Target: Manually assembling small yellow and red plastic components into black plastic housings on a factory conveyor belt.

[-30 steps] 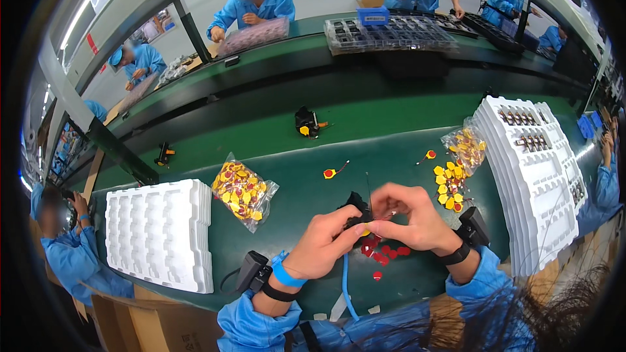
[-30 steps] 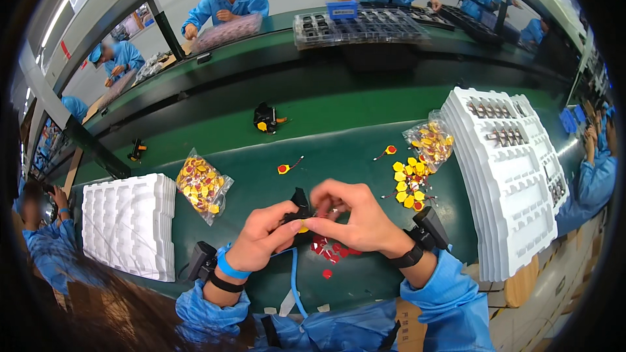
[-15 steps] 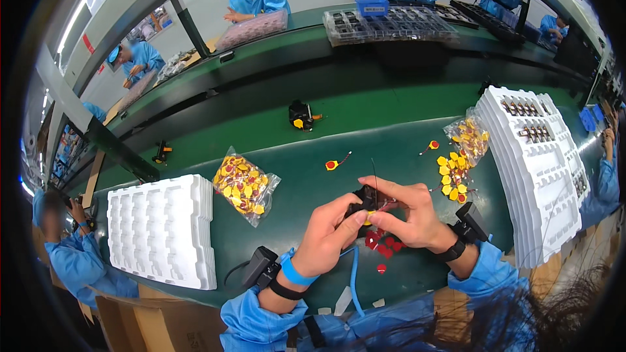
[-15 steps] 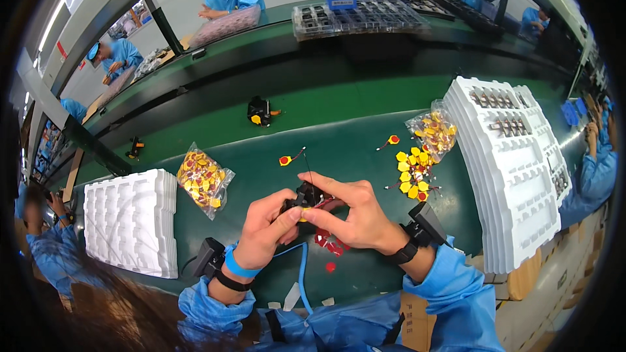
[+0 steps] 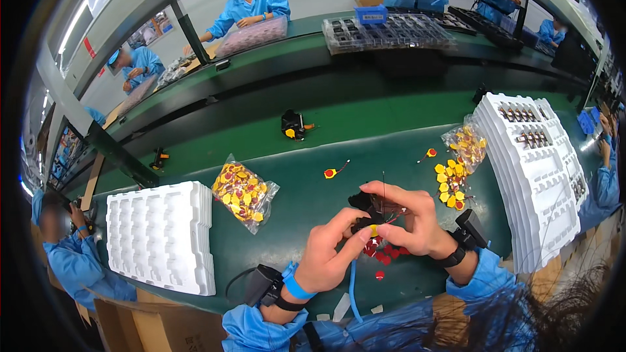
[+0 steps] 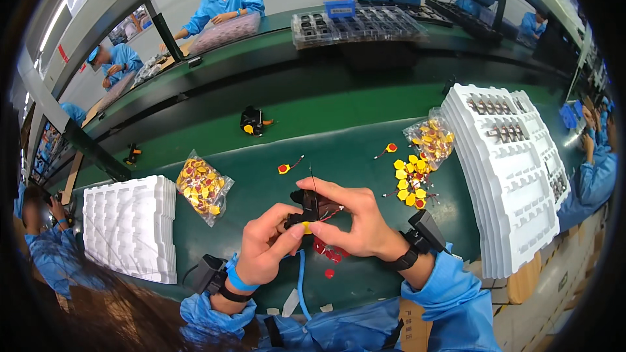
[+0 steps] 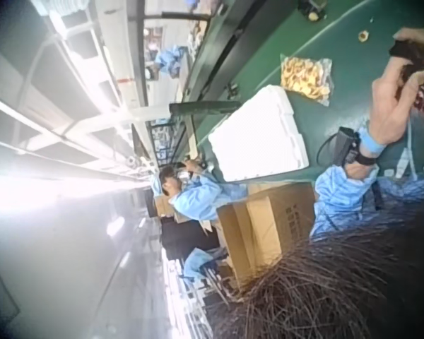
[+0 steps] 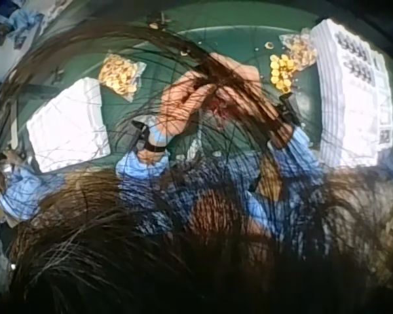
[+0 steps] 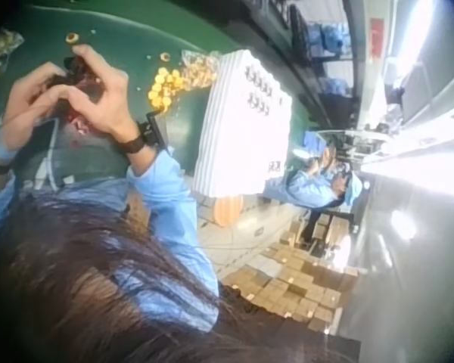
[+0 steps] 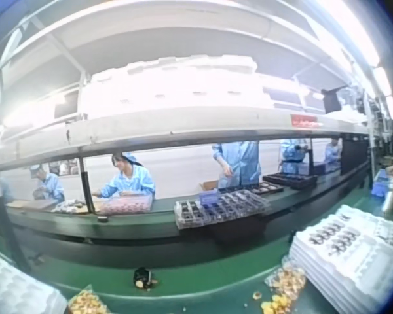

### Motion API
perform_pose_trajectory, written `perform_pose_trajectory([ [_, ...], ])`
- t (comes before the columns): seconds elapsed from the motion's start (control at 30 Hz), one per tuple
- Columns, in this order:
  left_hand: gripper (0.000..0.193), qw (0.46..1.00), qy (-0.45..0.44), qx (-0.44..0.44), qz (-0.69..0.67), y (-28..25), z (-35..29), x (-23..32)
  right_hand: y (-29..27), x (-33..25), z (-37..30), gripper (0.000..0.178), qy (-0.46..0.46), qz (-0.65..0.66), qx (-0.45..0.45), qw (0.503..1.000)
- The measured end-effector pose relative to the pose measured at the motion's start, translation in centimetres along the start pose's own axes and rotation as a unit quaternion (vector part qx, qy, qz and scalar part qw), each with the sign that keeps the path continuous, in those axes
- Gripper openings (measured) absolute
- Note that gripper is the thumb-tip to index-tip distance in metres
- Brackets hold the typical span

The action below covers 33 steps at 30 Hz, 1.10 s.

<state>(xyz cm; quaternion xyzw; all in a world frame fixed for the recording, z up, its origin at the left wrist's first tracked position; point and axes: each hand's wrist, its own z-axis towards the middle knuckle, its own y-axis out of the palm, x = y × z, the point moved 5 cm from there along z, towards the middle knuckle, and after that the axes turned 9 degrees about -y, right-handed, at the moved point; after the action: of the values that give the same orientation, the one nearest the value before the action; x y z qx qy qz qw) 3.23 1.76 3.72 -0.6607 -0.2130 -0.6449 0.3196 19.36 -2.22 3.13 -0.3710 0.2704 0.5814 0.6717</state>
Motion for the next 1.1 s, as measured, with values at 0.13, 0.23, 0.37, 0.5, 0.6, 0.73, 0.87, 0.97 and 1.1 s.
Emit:
perform_pose_trajectory([
  [0.13,0.019,1.000,-0.006,-0.004,0.016,0.4,-0.2,-0.1,-0.1,-0.7,-0.1,0.061,-0.055,-0.069,0.028,0.996],
  [0.23,0.018,0.998,0.047,0.027,0.018,0.6,-0.3,0.1,0.1,-0.9,-0.2,0.059,-0.094,-0.113,0.041,0.988],
  [0.37,0.018,0.998,0.049,0.029,0.023,0.9,-0.6,0.3,0.1,-2.0,-0.4,0.057,-0.134,-0.161,0.044,0.977],
  [0.5,0.016,1.000,-0.007,0.016,-0.019,0.6,-0.3,-0.9,0.2,-0.9,-0.5,0.057,-0.067,-0.141,0.049,0.987],
  [0.6,0.015,0.987,-0.053,0.008,-0.150,0.3,0.4,-1.3,0.3,-0.3,0.0,0.051,-0.002,-0.071,0.052,0.996],
  [0.73,0.015,0.968,-0.076,-0.013,-0.240,-0.1,0.5,-1.8,1.0,1.0,-0.7,0.043,0.075,0.007,0.050,0.996],
  [0.87,0.014,0.969,-0.059,-0.008,-0.238,0.4,0.4,-2.0,1.5,0.7,-0.8,0.041,0.066,-0.028,0.072,0.995],
  [0.97,0.013,0.960,-0.067,-0.003,-0.270,0.8,0.7,-1.8,1.4,0.7,-1.2,0.040,0.081,-0.069,0.078,0.991],
  [1.1,0.012,0.958,-0.082,0.000,-0.275,0.5,1.2,-2.4,1.6,1.0,-1.1,0.039,0.086,-0.039,0.094,0.991],
])
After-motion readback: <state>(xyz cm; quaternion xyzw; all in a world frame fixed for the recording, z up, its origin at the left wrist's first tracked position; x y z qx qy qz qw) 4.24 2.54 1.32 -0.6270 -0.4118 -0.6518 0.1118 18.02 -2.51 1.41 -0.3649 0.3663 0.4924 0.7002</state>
